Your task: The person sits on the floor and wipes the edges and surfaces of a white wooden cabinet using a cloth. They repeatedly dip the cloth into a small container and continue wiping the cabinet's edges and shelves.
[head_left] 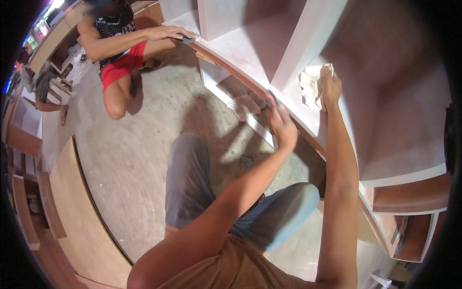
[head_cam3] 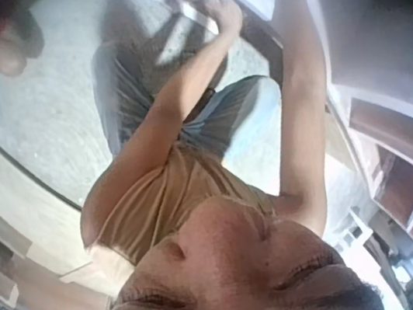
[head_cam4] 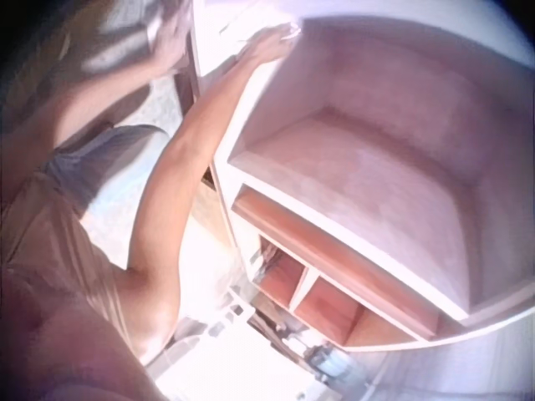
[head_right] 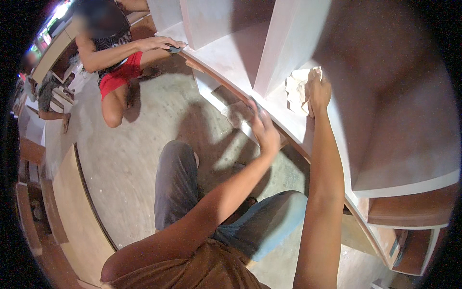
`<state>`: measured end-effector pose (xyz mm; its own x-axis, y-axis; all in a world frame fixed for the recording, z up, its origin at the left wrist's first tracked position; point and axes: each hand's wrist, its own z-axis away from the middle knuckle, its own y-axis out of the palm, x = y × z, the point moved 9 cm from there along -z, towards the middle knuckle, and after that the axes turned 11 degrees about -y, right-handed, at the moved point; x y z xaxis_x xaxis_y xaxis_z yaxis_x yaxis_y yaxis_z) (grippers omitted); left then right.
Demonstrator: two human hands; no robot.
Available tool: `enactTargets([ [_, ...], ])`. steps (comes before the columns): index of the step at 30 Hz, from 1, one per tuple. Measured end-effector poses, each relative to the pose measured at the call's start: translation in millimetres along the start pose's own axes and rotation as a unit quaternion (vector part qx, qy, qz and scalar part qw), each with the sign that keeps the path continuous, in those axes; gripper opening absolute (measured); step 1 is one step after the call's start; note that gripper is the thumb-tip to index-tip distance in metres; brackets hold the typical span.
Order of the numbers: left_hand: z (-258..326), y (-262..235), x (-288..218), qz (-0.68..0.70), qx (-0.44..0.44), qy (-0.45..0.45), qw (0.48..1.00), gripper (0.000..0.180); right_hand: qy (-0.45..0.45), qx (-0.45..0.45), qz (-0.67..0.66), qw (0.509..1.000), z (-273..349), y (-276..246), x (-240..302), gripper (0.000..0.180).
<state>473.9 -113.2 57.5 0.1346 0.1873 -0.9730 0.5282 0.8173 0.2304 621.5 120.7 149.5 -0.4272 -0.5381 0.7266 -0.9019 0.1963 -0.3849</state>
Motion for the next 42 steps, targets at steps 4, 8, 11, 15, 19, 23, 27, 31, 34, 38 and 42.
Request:
enactTargets([
  [4,-37,-8,-9,0.055,-0.006,-0.007,0.998,0.057,0.016,0.010,-0.038,0.999,12,1,2,0.055],
  [8,-31,-6,-17,0.053,-0.008,0.009,0.998,0.057,0.006,-0.002,0.012,1.000,12,-2,0,0.053],
  [11,0,7,-1,0.013,0.014,0.034,0.999,0.056,0.003,-0.021,0.014,1.000,0,-5,-16,0.052],
  [15,-60,-17,-11,0.112,-0.038,0.004,0.993,0.057,0.045,0.047,-0.061,0.996,13,6,6,0.053],
  [19,0,7,0,-0.057,0.007,0.056,0.997,0.056,-0.035,-0.014,0.033,0.999,-1,-8,-6,0.051],
  [23,-56,-15,7,0.109,-0.018,0.013,0.994,0.056,0.082,0.059,-0.080,0.992,26,6,24,0.065],
  [27,-32,-7,-13,0.040,-0.035,0.057,0.997,0.057,-0.010,-0.018,0.010,1.000,9,-6,7,0.046],
  [31,-19,-3,2,0.015,0.027,0.052,0.998,0.057,0.017,-0.007,-0.057,0.998,7,-2,-7,0.049],
  [34,-86,-26,-16,0.182,-0.028,-0.013,0.983,0.056,0.078,0.086,-0.083,0.990,19,9,9,0.063],
  [38,-4,-2,-2,-0.059,0.015,0.088,0.994,0.057,0.024,0.025,0.025,0.999,2,-3,4,0.055],
  [42,-66,-23,4,0.077,-0.040,0.041,0.995,0.058,0.041,0.037,-0.093,0.994,23,6,27,0.047],
])
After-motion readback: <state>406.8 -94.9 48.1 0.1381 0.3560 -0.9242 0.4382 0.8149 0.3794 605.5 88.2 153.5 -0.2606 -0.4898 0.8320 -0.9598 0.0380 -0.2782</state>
